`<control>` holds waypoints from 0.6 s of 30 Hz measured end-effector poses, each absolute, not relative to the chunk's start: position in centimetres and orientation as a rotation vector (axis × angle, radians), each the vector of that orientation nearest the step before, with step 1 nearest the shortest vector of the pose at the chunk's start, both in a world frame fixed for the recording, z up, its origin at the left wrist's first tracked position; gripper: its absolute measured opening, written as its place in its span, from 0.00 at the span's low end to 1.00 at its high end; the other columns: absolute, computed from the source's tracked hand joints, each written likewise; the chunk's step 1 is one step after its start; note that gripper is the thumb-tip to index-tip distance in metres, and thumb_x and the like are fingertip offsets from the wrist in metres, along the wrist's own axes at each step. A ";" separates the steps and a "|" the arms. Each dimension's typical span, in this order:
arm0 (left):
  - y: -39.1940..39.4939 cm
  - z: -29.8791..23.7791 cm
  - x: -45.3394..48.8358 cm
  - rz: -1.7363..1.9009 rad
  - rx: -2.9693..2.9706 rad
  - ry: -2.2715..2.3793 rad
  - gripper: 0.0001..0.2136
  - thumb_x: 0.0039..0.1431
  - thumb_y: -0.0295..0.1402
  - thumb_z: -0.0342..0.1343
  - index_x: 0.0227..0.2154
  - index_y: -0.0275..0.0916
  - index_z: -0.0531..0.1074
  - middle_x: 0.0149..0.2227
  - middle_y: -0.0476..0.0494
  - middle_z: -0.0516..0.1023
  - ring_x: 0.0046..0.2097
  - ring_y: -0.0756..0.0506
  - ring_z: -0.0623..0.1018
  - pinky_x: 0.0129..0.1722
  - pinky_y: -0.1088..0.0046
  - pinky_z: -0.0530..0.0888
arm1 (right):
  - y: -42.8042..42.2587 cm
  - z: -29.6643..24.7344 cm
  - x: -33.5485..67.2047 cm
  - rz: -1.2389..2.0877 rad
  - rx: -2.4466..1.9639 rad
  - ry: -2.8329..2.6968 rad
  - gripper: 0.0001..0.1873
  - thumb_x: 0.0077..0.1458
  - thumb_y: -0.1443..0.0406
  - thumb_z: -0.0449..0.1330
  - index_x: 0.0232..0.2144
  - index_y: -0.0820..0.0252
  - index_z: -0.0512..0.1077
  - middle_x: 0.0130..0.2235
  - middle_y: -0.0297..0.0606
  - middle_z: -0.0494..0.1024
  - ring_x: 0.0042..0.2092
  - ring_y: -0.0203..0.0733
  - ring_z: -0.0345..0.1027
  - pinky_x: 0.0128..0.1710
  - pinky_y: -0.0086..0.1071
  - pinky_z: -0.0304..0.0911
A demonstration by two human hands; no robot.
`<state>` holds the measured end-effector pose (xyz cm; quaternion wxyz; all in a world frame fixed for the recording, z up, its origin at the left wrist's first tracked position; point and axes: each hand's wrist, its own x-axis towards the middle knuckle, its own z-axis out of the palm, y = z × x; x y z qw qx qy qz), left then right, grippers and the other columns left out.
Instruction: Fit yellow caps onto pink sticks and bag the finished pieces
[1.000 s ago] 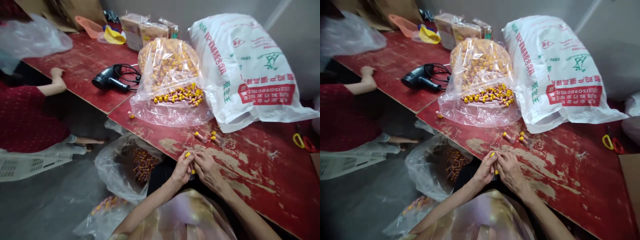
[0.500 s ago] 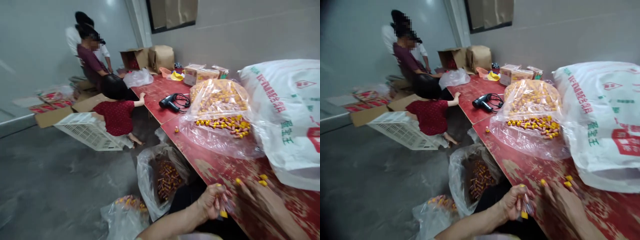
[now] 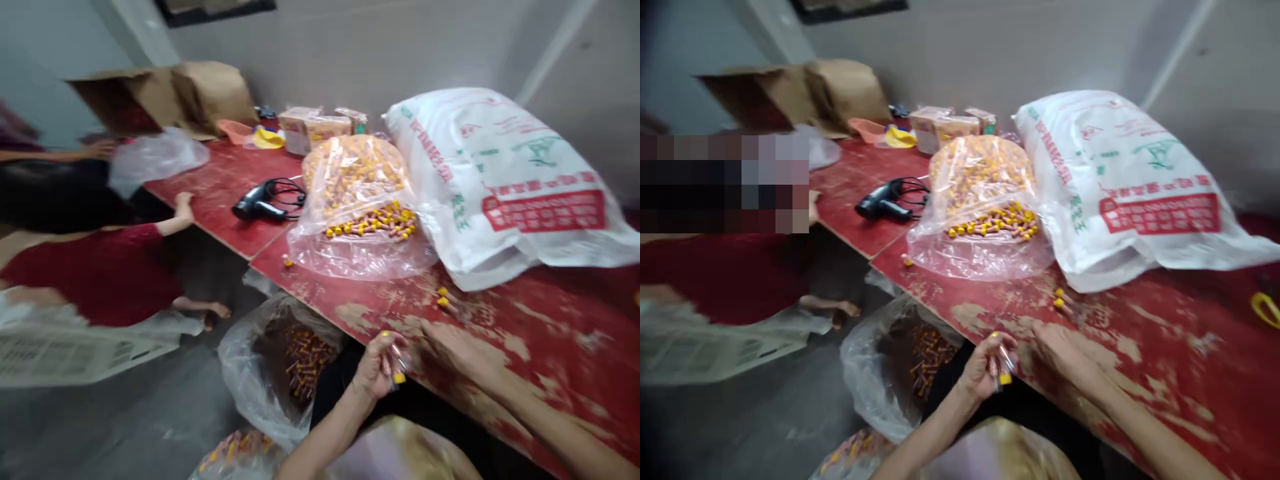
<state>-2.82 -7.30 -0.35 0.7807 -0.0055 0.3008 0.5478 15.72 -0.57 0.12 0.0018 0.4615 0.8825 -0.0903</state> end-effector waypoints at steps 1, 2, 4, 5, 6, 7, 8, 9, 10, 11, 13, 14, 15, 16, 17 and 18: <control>-7.2 -0.1 -2.8 1.176 -0.020 0.657 0.09 0.45 0.33 0.63 0.28 0.32 0.75 0.31 0.41 0.79 0.26 0.46 0.78 0.23 0.72 0.74 | -0.7 0.3 15.6 -0.319 1.456 2.739 0.07 0.57 0.68 0.50 0.32 0.61 0.68 0.28 0.38 0.74 0.29 0.37 0.67 0.30 0.28 0.54; -7.0 0.2 -2.8 1.166 -0.030 0.658 0.09 0.46 0.33 0.63 0.30 0.33 0.75 0.34 0.40 0.79 0.29 0.45 0.79 0.24 0.72 0.75 | -0.8 0.5 15.5 -0.351 1.483 2.710 0.08 0.58 0.67 0.49 0.33 0.62 0.68 0.29 0.39 0.74 0.30 0.38 0.67 0.30 0.28 0.54; -6.8 0.5 -2.8 1.140 -0.041 0.643 0.10 0.47 0.32 0.63 0.34 0.34 0.75 0.40 0.39 0.79 0.36 0.42 0.79 0.27 0.70 0.76 | -1.5 0.8 14.9 -0.421 1.559 2.709 0.12 0.61 0.67 0.46 0.35 0.63 0.69 0.31 0.41 0.75 0.30 0.38 0.67 0.30 0.29 0.56; -6.7 0.6 -2.8 1.127 -0.042 0.633 0.11 0.47 0.32 0.63 0.36 0.35 0.75 0.42 0.38 0.79 0.39 0.41 0.79 0.28 0.70 0.77 | -2.0 0.8 14.4 -0.454 1.610 2.751 0.13 0.62 0.67 0.45 0.37 0.63 0.69 0.33 0.41 0.75 0.31 0.38 0.68 0.31 0.29 0.57; -6.7 0.7 -2.8 1.117 -0.047 0.624 0.13 0.48 0.32 0.63 0.38 0.36 0.74 0.43 0.39 0.78 0.40 0.41 0.79 0.29 0.69 0.77 | -2.8 0.8 13.8 -0.501 1.659 2.815 0.14 0.63 0.66 0.43 0.39 0.62 0.69 0.35 0.42 0.75 0.33 0.38 0.69 0.32 0.29 0.59; -6.7 0.7 -2.8 1.109 -0.056 0.617 0.14 0.48 0.31 0.63 0.39 0.37 0.74 0.42 0.40 0.78 0.39 0.42 0.79 0.30 0.70 0.78 | -3.6 0.9 13.2 -0.559 1.693 2.894 0.15 0.64 0.66 0.43 0.41 0.62 0.69 0.38 0.43 0.75 0.36 0.38 0.69 0.35 0.29 0.61; -6.7 0.7 -2.8 1.106 -0.067 0.613 0.15 0.48 0.30 0.62 0.41 0.37 0.74 0.42 0.40 0.78 0.38 0.44 0.79 0.31 0.71 0.78 | -4.4 1.0 12.7 -0.615 1.709 2.977 0.16 0.65 0.65 0.43 0.43 0.61 0.69 0.41 0.43 0.75 0.39 0.39 0.69 0.37 0.29 0.62; -6.7 0.6 -2.8 1.104 -0.077 0.610 0.15 0.48 0.30 0.62 0.41 0.37 0.74 0.41 0.41 0.78 0.36 0.45 0.79 0.31 0.71 0.78 | -5.0 1.1 12.4 -0.668 1.690 3.055 0.16 0.65 0.64 0.43 0.45 0.61 0.68 0.43 0.43 0.75 0.41 0.39 0.69 0.39 0.30 0.63; -6.7 0.6 -2.8 1.099 -0.081 0.610 0.14 0.49 0.30 0.62 0.41 0.37 0.74 0.41 0.41 0.78 0.35 0.46 0.79 0.31 0.72 0.78 | -5.4 1.3 12.3 -0.719 1.638 3.121 0.16 0.65 0.63 0.43 0.46 0.60 0.69 0.44 0.43 0.75 0.44 0.40 0.69 0.41 0.31 0.64; -6.6 0.5 -2.9 1.090 -0.079 0.611 0.14 0.49 0.30 0.62 0.41 0.37 0.74 0.40 0.41 0.78 0.35 0.46 0.79 0.31 0.71 0.78 | -5.5 1.6 12.4 -0.760 1.576 3.169 0.17 0.66 0.63 0.43 0.46 0.59 0.69 0.44 0.42 0.75 0.45 0.40 0.68 0.43 0.32 0.64; -6.5 0.3 -3.2 1.063 -0.065 0.610 0.12 0.50 0.30 0.62 0.39 0.36 0.74 0.39 0.40 0.78 0.37 0.43 0.80 0.30 0.70 0.79 | -4.5 2.0 13.5 -0.720 1.661 3.175 0.19 0.66 0.63 0.41 0.47 0.58 0.69 0.45 0.41 0.75 0.45 0.39 0.68 0.44 0.32 0.64; -6.4 0.2 -3.3 1.052 -0.059 0.605 0.12 0.50 0.31 0.62 0.38 0.36 0.74 0.38 0.40 0.79 0.39 0.41 0.80 0.28 0.69 0.79 | -3.5 2.2 14.3 -0.616 1.833 3.116 0.19 0.66 0.63 0.41 0.47 0.58 0.69 0.44 0.42 0.75 0.44 0.40 0.68 0.43 0.32 0.63; -6.3 0.0 -3.4 1.044 -0.055 0.595 0.12 0.49 0.31 0.63 0.38 0.35 0.75 0.37 0.40 0.79 0.39 0.39 0.80 0.27 0.69 0.79 | -2.3 2.2 15.1 -0.451 2.038 3.002 0.19 0.65 0.63 0.41 0.47 0.60 0.70 0.43 0.42 0.74 0.43 0.40 0.67 0.42 0.32 0.62; -6.2 -0.1 -3.6 1.044 -0.055 0.581 0.12 0.49 0.32 0.63 0.37 0.35 0.75 0.36 0.40 0.79 0.39 0.38 0.80 0.26 0.69 0.79 | -1.1 2.1 16.0 -0.250 2.207 2.849 0.18 0.65 0.63 0.43 0.45 0.61 0.70 0.42 0.44 0.74 0.43 0.42 0.67 0.41 0.33 0.61; -6.1 -0.3 -3.7 1.048 -0.057 0.564 0.12 0.48 0.32 0.63 0.37 0.34 0.75 0.36 0.39 0.79 0.38 0.38 0.80 0.25 0.69 0.79 | 0.1 2.0 16.8 -0.059 2.287 2.693 0.17 0.63 0.62 0.46 0.44 0.62 0.71 0.41 0.45 0.73 0.42 0.43 0.66 0.40 0.33 0.60; -6.1 -0.4 -3.8 1.051 -0.060 0.547 0.13 0.48 0.32 0.63 0.37 0.33 0.75 0.35 0.38 0.79 0.37 0.38 0.80 0.23 0.70 0.78 | 1.1 1.7 17.4 0.084 2.274 2.569 0.15 0.62 0.61 0.48 0.42 0.63 0.72 0.40 0.46 0.73 0.42 0.45 0.65 0.40 0.34 0.58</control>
